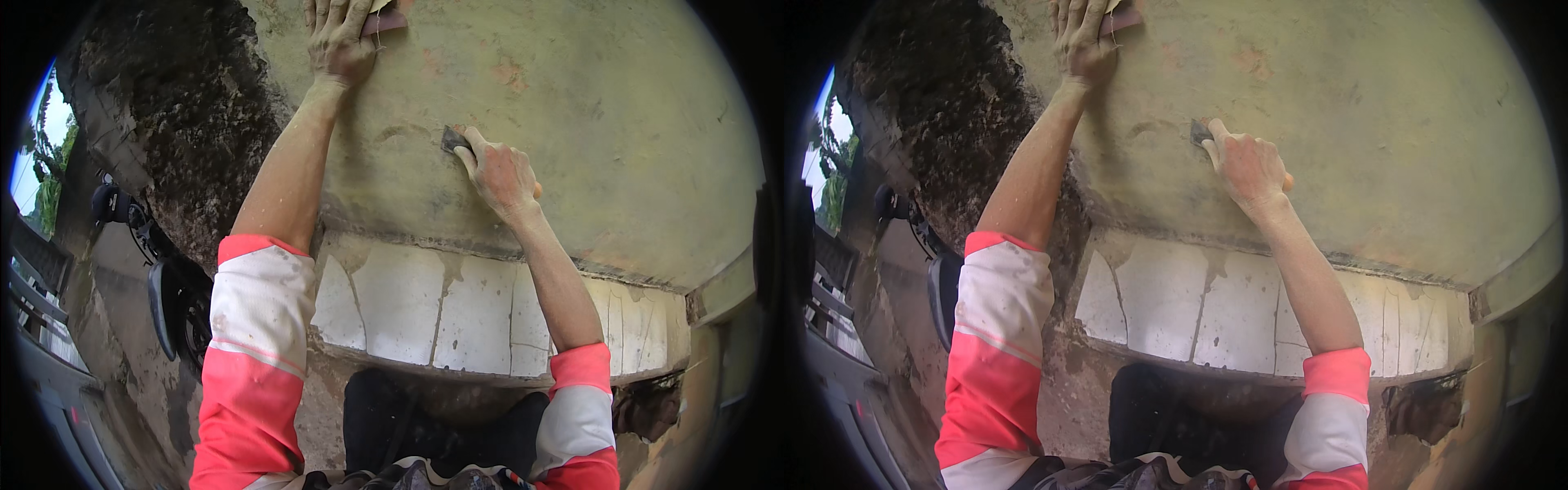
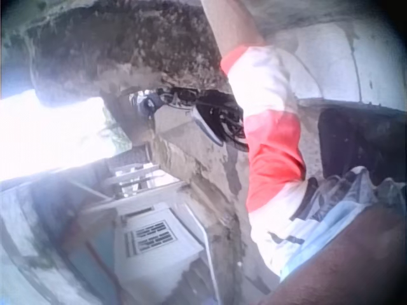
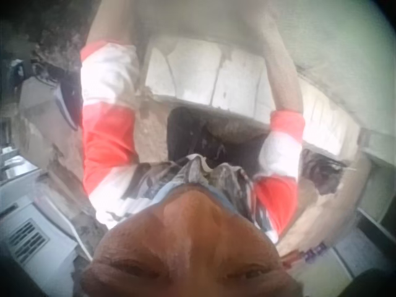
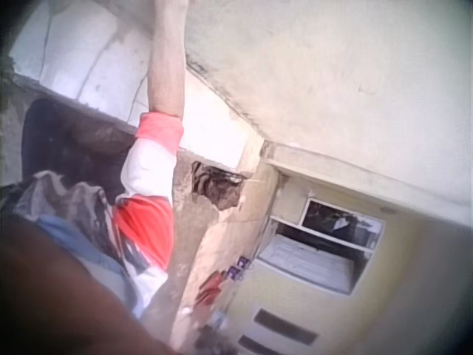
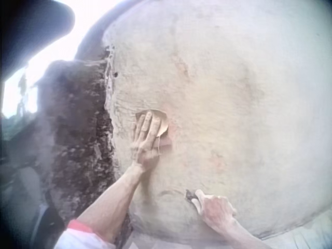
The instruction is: The person smooths a freshly plastered wall using a sanding block in the left hand and a trowel in the right hand. The person works on the lower section of the wall, moving the tools back and forth to even the surface.
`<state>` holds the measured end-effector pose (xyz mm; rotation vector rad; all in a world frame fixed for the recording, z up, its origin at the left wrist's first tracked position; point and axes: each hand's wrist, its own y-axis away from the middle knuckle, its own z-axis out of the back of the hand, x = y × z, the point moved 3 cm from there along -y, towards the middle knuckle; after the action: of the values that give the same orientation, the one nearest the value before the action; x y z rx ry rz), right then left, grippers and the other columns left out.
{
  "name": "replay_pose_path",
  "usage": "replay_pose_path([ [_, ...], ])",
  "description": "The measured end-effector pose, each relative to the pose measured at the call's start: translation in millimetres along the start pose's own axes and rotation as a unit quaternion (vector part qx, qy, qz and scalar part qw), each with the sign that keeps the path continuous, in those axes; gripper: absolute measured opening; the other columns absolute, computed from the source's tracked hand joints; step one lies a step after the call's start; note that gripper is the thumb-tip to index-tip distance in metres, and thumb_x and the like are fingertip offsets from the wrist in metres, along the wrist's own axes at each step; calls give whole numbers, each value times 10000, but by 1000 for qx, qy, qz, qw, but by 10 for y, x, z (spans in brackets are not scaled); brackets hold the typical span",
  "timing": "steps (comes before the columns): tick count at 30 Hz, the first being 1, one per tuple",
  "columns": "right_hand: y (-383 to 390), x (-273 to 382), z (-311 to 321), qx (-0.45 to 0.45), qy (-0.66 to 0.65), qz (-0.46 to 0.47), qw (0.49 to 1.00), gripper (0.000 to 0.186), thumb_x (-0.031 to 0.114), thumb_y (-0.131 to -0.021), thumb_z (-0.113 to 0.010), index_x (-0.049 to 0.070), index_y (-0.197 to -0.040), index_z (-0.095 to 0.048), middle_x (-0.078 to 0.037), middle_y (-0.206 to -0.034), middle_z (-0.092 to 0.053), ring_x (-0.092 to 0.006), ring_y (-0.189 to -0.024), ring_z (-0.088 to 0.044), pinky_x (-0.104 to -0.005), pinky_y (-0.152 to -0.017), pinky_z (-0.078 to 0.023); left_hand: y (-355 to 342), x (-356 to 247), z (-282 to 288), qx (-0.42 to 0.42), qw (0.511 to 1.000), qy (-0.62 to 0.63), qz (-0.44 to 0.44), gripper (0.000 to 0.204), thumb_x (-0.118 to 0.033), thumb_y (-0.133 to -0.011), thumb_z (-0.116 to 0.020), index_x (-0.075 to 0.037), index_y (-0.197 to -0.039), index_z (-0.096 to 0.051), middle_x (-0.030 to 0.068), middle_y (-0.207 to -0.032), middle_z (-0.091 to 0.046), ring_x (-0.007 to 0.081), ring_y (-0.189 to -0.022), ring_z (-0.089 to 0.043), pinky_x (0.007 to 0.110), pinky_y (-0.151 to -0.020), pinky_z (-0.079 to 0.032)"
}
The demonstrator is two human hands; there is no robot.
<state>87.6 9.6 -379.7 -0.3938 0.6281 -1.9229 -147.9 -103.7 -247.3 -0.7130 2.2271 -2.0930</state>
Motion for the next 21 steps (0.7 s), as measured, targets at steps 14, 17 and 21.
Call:
replay_pose_path([
  [14, 127, -153, -99, -14, -74, -27, 997, 242, 307, -1037, -641, 78, -1106, -606, -148, -688, -712, -342, -677, -744, -461, -592, -584, 14, 87, 36, 11, 1000, -1, 12, 515, -197, -1009, -607, -68, -1506, -571, 215, -1608, -479, 432, -1506, -414, 560, -1253, -282],
  [17, -42, 201, -83, -27, -53, -5, 998, 241, 301, -1038, -637, 78, -1119, -601, -151, -689, -713, -349, -684, -745, -461, -604, -588, -8, 4, 22, -11, 1000, 1, 0, 520, -207, -1011, -608, -66, -1510, -566, 217, -1610, -475, 438, -1504, -414, 561, -1252, -283],
  [21, -173, 345, -250, -6, -34, 11, 999, 241, 318, -1032, -644, 86, -1066, -589, -136, -689, -713, -346, -680, -741, -456, -590, -574, -60, -66, 31, 0, 1000, 11, -2, 518, -195, -1007, -614, -68, -1507, -570, 217, -1610, -475, 438, -1500, -421, 559, -1247, -295],
])
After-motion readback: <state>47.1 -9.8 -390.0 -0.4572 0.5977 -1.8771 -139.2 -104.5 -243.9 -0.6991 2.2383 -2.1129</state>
